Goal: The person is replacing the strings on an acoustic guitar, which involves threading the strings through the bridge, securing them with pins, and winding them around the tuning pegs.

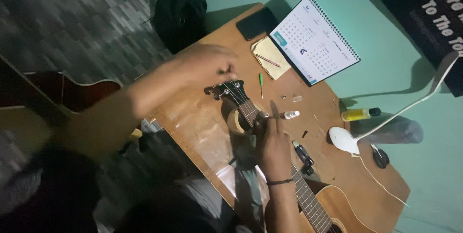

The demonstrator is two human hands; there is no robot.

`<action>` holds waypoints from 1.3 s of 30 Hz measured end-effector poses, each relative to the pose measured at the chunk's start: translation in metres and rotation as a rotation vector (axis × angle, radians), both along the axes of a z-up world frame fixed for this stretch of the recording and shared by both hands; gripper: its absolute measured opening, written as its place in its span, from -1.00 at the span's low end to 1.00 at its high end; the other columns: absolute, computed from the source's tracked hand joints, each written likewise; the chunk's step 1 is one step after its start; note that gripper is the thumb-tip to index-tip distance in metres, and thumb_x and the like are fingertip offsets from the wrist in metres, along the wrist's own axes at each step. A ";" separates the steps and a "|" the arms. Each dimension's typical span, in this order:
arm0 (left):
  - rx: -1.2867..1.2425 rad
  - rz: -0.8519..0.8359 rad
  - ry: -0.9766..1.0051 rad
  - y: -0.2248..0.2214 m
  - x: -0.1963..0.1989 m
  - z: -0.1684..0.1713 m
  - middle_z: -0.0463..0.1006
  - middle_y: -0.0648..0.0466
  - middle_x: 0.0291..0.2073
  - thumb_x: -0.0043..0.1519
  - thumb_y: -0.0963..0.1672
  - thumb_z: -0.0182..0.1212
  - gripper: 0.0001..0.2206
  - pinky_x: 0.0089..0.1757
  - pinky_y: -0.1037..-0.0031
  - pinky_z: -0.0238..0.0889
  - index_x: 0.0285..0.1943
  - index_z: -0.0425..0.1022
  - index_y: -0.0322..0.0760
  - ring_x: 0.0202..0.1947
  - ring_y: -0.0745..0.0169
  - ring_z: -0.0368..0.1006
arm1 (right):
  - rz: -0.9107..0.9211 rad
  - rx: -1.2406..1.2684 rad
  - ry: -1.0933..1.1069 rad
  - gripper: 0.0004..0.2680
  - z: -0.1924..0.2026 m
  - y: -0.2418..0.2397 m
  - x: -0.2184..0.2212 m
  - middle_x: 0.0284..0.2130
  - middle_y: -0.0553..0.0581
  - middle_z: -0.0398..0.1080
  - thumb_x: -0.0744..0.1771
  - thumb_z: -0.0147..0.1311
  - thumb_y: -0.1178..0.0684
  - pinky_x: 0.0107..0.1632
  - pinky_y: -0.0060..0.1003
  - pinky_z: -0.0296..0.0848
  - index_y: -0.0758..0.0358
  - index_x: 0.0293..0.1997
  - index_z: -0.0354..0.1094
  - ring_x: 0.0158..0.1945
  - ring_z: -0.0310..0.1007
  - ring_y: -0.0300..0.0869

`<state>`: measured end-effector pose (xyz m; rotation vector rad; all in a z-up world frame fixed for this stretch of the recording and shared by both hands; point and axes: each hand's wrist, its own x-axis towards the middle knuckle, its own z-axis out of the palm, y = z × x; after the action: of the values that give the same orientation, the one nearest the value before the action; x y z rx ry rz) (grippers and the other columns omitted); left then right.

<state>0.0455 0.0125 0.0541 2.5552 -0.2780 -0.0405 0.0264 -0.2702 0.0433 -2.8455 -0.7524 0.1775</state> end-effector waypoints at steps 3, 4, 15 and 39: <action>-0.335 0.378 -0.265 0.019 -0.023 -0.061 0.59 -0.07 -0.39 0.20 -0.16 0.37 -0.91 -0.28 0.17 0.40 -0.18 0.59 -0.22 -0.24 -0.20 0.58 | -0.080 0.108 -0.020 -0.88 -0.024 -0.004 0.007 -0.25 0.24 0.45 0.39 0.02 -0.06 -0.22 0.23 0.50 0.10 -0.11 0.36 -0.25 0.55 0.38; -0.335 0.386 -0.263 0.013 -0.033 -0.069 0.59 -0.07 -0.39 0.20 -0.16 0.37 -0.91 -0.28 0.17 0.40 -0.18 0.59 -0.22 -0.24 -0.20 0.58 | -0.073 0.106 -0.017 -0.88 -0.021 -0.001 0.007 -0.25 0.24 0.45 0.39 0.02 -0.06 -0.22 0.23 0.50 0.10 -0.11 0.36 -0.25 0.55 0.38; -0.762 0.805 0.004 -0.048 -0.067 -0.102 0.67 -0.22 -0.15 0.21 0.01 0.34 -0.69 -0.16 0.09 0.43 -0.05 0.64 -0.26 -0.04 -0.27 0.58 | -0.078 0.237 0.002 -0.90 -0.011 0.017 0.000 -0.21 0.31 0.43 0.38 0.10 0.09 -0.25 0.06 0.54 0.28 -0.11 0.42 -0.19 0.58 0.25; -0.494 0.782 0.073 -0.044 -0.062 -0.123 0.67 0.03 -0.42 0.20 0.06 0.32 -0.77 -0.34 0.25 0.42 -0.17 0.70 -0.03 -0.35 -0.04 0.63 | 0.025 0.167 -0.101 -0.88 0.005 0.019 -0.004 -0.31 0.25 0.38 0.40 0.05 0.04 -0.18 0.04 0.51 0.27 -0.16 0.37 -0.22 0.54 0.21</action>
<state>-0.0163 -0.0317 -0.0689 2.0036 0.6641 0.2038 0.0222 -0.2515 0.0482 -2.7040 -0.7833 -0.0248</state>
